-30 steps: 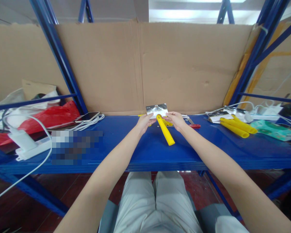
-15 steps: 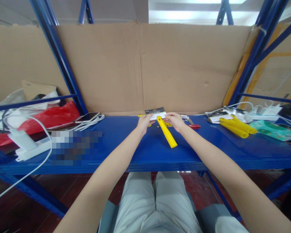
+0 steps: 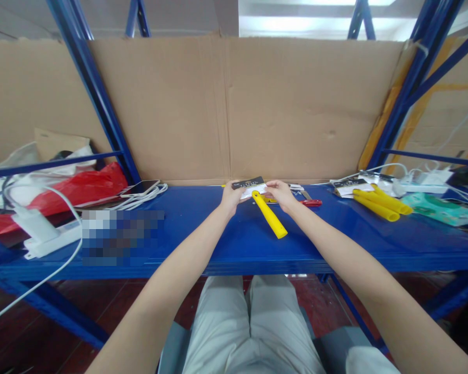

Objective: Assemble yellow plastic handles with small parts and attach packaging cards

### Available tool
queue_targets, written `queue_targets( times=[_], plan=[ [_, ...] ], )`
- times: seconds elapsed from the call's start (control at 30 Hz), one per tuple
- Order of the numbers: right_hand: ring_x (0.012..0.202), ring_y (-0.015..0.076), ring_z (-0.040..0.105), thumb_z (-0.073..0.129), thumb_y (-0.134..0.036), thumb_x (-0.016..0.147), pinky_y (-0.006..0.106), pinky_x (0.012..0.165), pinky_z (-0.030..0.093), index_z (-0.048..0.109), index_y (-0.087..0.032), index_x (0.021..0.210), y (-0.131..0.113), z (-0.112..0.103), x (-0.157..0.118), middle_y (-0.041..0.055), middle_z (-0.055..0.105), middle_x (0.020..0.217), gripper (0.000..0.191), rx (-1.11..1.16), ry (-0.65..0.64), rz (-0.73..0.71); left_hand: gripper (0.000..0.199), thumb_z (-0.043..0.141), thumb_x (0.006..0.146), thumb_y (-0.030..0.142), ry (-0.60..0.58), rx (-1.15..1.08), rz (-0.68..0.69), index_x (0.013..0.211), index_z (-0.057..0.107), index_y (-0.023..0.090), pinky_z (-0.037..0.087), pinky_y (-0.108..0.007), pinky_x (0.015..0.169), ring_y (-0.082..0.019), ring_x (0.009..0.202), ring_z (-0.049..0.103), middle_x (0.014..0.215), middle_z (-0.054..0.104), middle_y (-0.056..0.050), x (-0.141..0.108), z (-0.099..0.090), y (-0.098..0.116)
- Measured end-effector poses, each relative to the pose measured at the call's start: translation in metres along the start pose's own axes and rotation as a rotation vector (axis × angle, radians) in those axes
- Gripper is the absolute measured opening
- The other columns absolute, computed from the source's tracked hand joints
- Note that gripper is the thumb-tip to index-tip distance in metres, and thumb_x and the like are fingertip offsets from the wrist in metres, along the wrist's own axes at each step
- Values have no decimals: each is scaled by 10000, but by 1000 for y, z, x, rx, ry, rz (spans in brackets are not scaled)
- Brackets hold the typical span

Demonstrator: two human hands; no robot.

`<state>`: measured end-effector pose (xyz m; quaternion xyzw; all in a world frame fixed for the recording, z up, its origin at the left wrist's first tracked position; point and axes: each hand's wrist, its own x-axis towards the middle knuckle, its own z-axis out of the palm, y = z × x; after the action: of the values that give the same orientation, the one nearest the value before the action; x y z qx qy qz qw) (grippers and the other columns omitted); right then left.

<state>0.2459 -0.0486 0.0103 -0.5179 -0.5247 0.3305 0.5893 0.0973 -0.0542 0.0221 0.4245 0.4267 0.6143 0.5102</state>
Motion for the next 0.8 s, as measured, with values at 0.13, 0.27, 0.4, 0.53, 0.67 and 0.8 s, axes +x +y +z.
queue_targets(
  times=[0.13, 0.27, 0.4, 0.53, 0.67, 0.8],
  plan=[
    [904, 184, 605, 627, -133, 705, 357, 870, 486, 542, -177, 810, -3, -4, -1, 80, 623, 954, 141, -434, 88, -320, 444, 544, 680, -72, -4, 39, 10, 1054, 526, 168, 586, -389, 733, -190, 812, 678, 984, 631, -71, -3, 1, 0],
    [764, 178, 599, 600, -241, 770, 324, 773, 470, 568, -176, 873, -9, -3, -8, 46, 633, 799, 125, -661, -27, -420, 479, 537, 677, -83, 3, 50, 8, 1080, 503, 175, 586, -374, 734, -193, 855, 675, 1060, 614, -82, -5, 1, 0],
    [683, 159, 591, 632, -291, 774, 268, 675, 440, 575, -175, 956, -13, 2, -18, 15, 640, 730, 223, -729, -230, -393, 579, 541, 653, -109, 13, 40, 16, 1138, 459, 196, 585, -360, 747, -204, 930, 667, 1119, 604, -80, -6, 1, -1],
    [685, 153, 596, 696, -268, 717, 252, 656, 431, 559, -168, 1062, -15, 6, -23, 21, 665, 798, 385, -740, -296, -373, 655, 535, 653, -121, 25, 28, 13, 1204, 414, 213, 585, -359, 747, -210, 962, 660, 1154, 597, -88, -5, -1, -2],
    [632, 140, 577, 665, -209, 712, 236, 606, 422, 546, -193, 1059, -13, 6, -23, -7, 655, 762, 367, -749, -316, -368, 717, 534, 639, -127, 29, 19, -10, 1247, 389, 223, 584, -361, 749, -221, 978, 659, 1170, 597, -92, -4, 0, -2],
    [590, 125, 561, 604, -160, 724, 228, 584, 426, 544, -217, 952, -11, 7, -24, -19, 643, 778, 242, -735, -335, -403, 731, 541, 641, -111, 31, 36, 5, 1264, 365, 229, 583, -357, 751, -226, 999, 654, 1199, 588, -97, -4, 0, -3]
  ],
)
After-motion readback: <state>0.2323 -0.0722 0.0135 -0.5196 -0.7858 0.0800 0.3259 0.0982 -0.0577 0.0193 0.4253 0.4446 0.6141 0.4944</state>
